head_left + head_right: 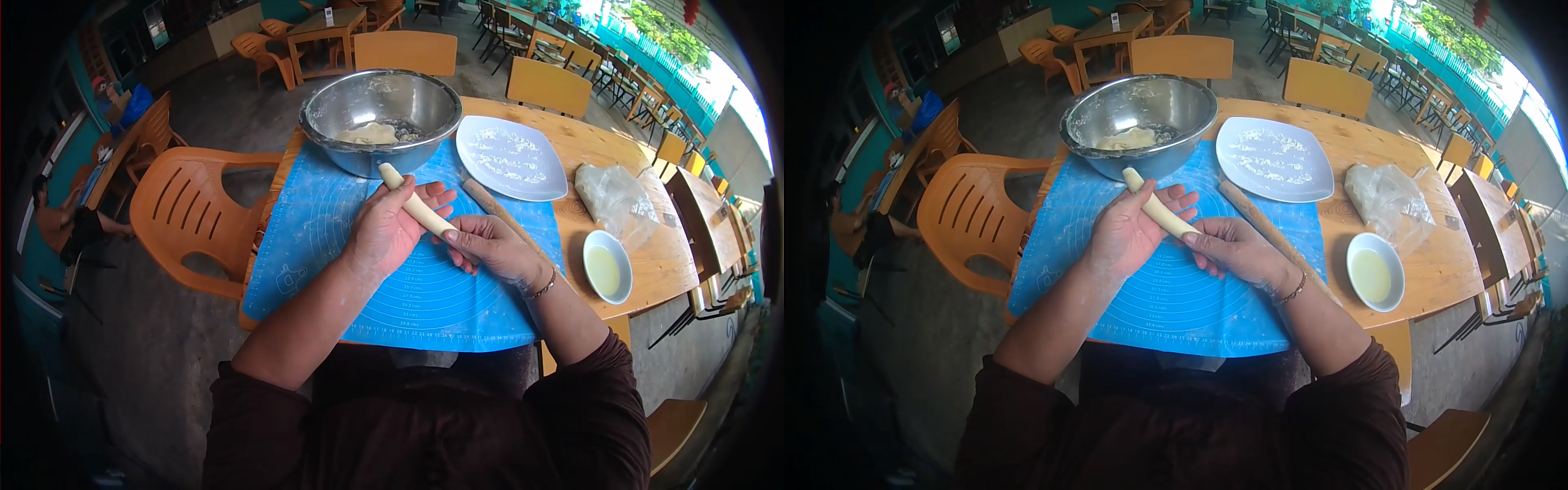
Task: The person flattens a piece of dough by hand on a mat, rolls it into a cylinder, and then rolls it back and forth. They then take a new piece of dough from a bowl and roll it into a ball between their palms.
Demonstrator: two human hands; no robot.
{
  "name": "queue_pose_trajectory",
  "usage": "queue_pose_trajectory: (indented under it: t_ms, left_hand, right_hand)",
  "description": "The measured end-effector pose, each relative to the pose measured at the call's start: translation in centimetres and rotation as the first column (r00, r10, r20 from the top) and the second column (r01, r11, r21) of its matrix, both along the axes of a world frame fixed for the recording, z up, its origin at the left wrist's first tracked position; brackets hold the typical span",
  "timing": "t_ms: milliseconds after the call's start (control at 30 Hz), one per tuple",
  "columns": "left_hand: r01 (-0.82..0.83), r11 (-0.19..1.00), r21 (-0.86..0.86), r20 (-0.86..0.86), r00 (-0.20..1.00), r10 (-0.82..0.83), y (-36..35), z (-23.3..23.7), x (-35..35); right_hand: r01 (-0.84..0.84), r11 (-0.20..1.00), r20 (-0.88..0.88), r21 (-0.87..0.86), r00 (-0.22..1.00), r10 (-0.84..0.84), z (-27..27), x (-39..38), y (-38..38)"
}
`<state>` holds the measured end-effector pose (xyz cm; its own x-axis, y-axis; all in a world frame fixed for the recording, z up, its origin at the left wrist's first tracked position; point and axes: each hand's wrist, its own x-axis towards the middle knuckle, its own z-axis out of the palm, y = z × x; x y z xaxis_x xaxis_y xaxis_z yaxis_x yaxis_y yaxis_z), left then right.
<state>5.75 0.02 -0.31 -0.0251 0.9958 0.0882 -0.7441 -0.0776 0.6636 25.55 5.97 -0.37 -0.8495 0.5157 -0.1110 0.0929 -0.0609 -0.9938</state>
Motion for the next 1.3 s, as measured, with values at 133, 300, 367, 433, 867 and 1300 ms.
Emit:
queue_pose_trajectory:
  t_ms: [133,300,367,433,867,1300]
  left_hand:
    - [-0.031,0.999,-0.024,-0.021,0.999,0.031,-0.8,0.3,0.3]
    - [-0.129,0.985,-0.118,-0.058,0.991,0.123,-0.9,0.0,0.2]
    - [-0.136,0.978,-0.159,-0.098,0.988,0.121,-1.0,0.3,0.2]
    - [-0.139,0.964,-0.226,-0.132,0.985,0.111,-1.4,0.2,0.3]
    - [0.053,0.995,0.084,-0.07,0.996,-0.048,-1.4,1.7,-0.6]
    - [0.096,0.979,0.181,-0.124,0.989,-0.074,-1.0,0.5,-1.3]
  right_hand:
    - [0.029,0.999,0.012,0.035,0.999,-0.029,0.6,0.5,0.3]
    - [0.039,0.998,0.051,0.047,0.998,-0.042,0.8,1.2,0.3]
    - [0.078,0.995,0.104,0.057,0.991,-0.083,1.3,1.1,0.3]
    - [0.071,0.992,0.116,0.102,0.99,-0.083,1.0,1.3,0.3]
    - [0.023,0.988,-0.083,-0.153,0.996,-0.036,2.1,2.6,0.1]
    - [-0.077,0.99,-0.061,-0.12,0.996,0.07,1.2,2.1,0.4]
